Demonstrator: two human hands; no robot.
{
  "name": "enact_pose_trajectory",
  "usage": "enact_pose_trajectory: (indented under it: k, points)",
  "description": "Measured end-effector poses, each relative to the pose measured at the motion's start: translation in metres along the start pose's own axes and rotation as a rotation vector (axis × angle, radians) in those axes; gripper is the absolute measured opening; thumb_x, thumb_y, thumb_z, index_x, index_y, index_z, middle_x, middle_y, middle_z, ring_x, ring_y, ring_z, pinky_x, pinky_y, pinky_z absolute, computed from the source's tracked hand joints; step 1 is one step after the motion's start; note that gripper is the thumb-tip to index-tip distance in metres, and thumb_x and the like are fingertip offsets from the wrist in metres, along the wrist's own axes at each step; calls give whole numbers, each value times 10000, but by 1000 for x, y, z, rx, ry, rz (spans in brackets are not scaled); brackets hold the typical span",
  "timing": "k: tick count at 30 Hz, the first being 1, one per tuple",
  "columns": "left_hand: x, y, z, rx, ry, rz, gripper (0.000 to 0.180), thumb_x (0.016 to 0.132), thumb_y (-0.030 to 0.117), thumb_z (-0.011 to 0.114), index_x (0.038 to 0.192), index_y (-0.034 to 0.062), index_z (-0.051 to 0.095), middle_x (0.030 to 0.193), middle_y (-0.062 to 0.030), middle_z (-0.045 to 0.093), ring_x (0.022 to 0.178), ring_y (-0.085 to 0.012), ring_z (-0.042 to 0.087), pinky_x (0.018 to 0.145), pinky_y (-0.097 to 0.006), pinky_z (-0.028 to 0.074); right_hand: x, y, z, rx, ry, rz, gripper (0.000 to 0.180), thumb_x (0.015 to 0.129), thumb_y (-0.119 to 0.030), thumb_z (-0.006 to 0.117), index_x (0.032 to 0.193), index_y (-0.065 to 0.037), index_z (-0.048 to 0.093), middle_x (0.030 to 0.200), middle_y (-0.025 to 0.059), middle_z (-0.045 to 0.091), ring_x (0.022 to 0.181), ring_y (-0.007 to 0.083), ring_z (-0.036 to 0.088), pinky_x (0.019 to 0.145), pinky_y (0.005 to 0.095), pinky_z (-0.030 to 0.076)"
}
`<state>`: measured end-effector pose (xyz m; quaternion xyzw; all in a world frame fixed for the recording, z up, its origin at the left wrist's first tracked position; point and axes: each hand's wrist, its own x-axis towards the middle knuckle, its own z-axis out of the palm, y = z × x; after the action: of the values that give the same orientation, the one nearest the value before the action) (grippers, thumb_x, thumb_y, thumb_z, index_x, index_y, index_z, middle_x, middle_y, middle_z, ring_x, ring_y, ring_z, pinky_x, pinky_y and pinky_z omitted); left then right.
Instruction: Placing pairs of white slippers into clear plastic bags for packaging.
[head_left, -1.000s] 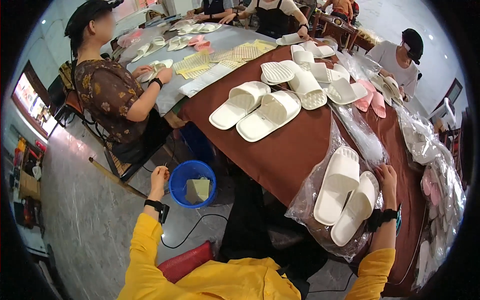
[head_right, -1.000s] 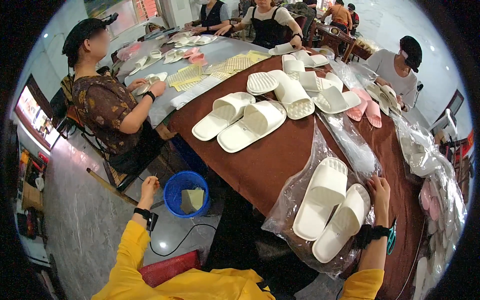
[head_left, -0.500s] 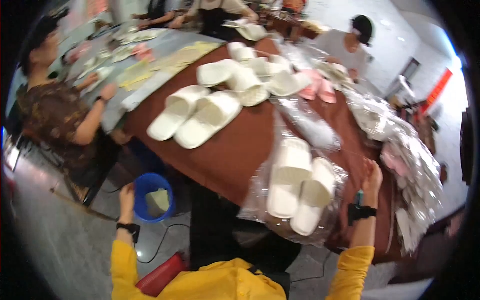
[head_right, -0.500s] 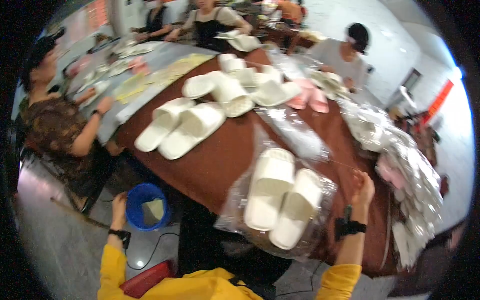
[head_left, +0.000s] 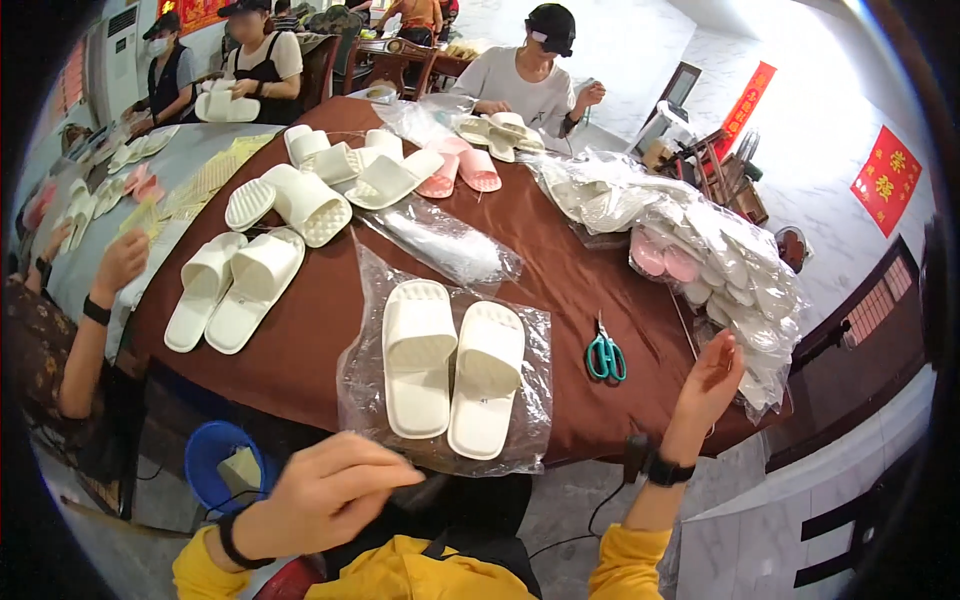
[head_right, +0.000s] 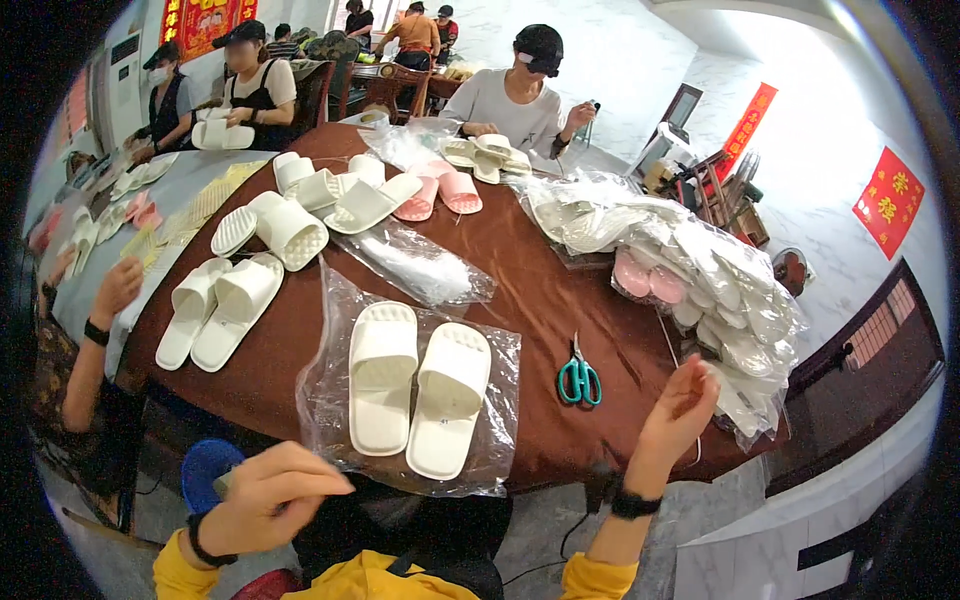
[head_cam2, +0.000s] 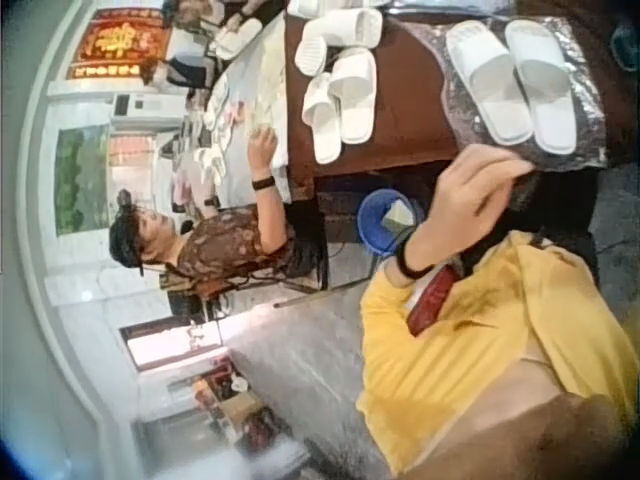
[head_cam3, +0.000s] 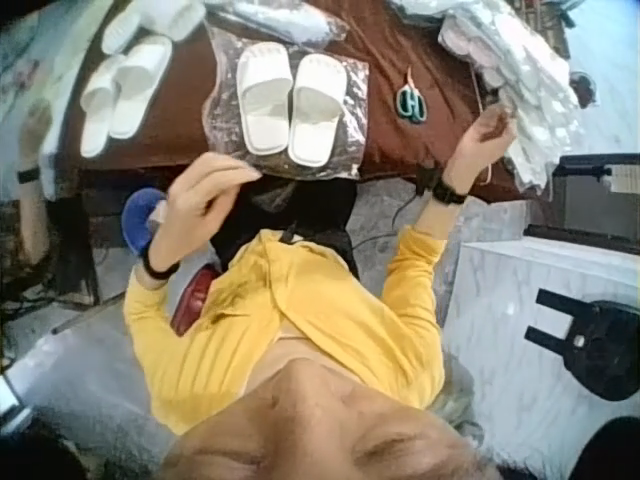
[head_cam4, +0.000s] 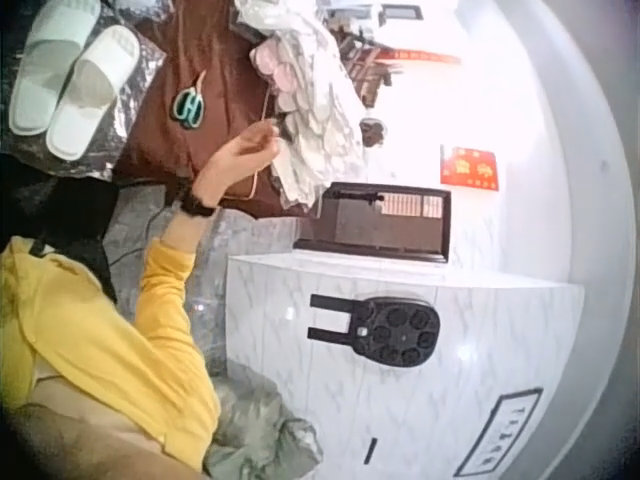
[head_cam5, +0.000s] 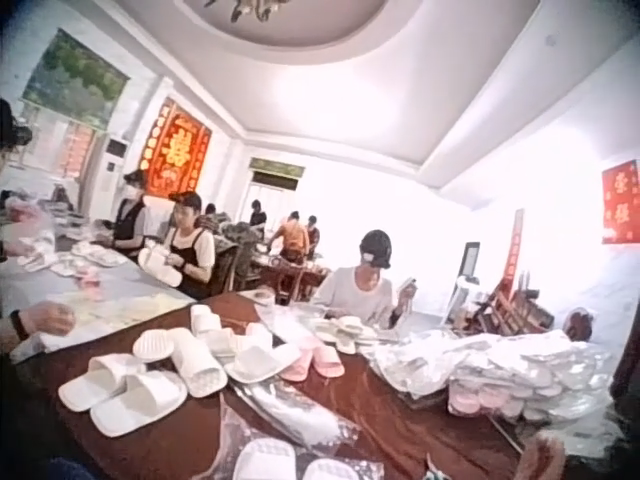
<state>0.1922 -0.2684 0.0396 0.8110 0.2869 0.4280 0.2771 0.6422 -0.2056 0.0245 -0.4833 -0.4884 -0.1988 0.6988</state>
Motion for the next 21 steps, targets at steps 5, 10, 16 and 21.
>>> enact_pose_trajectory:
  k: [5, 10, 16, 21]
  points:
    - [32, 1, 52, -48, -25, 89, 426, 804, -20, 664, 1221, 55, 626, 1160, -115, 624, 1002, -306, 630, 848, -354, 529, -59, -136, -8, 788, -573, 544, 199, 985, -214, 546, 934, -34, 478, 904, 124, 595, 815, 206, 631, 734, 310, 528]
    - [28, -15, 103, -242, -248, 168, 390, 885, 98, 669, 1265, 69, 582, 1264, -117, 581, 1108, -311, 593, 915, -370, 514, -97, -200, -26, 990, -664, 634, 295, 919, -162, 671, 806, -24, 436, 720, 159, 579, 627, 337, 652, 562, 391, 564]
    - [8, -38, 94, -107, -142, 71, 177, 856, 87, 711, 1012, 45, 639, 1047, -90, 668, 959, -279, 629, 832, -377, 517, -86, -177, -54, 1240, -429, 711, 314, 922, -169, 674, 816, -70, 396, 687, 83, 486, 534, 190, 513, 466, 296, 451]
    - [-5, -46, 62, 1, -66, 106, 108, 831, 73, 718, 890, 33, 637, 922, -94, 662, 850, -283, 626, 756, -360, 504, -80, -140, -47, 1330, -232, 817, 192, 922, -152, 654, 869, -21, 525, 957, 97, 594, 737, 130, 516, 623, 249, 429]
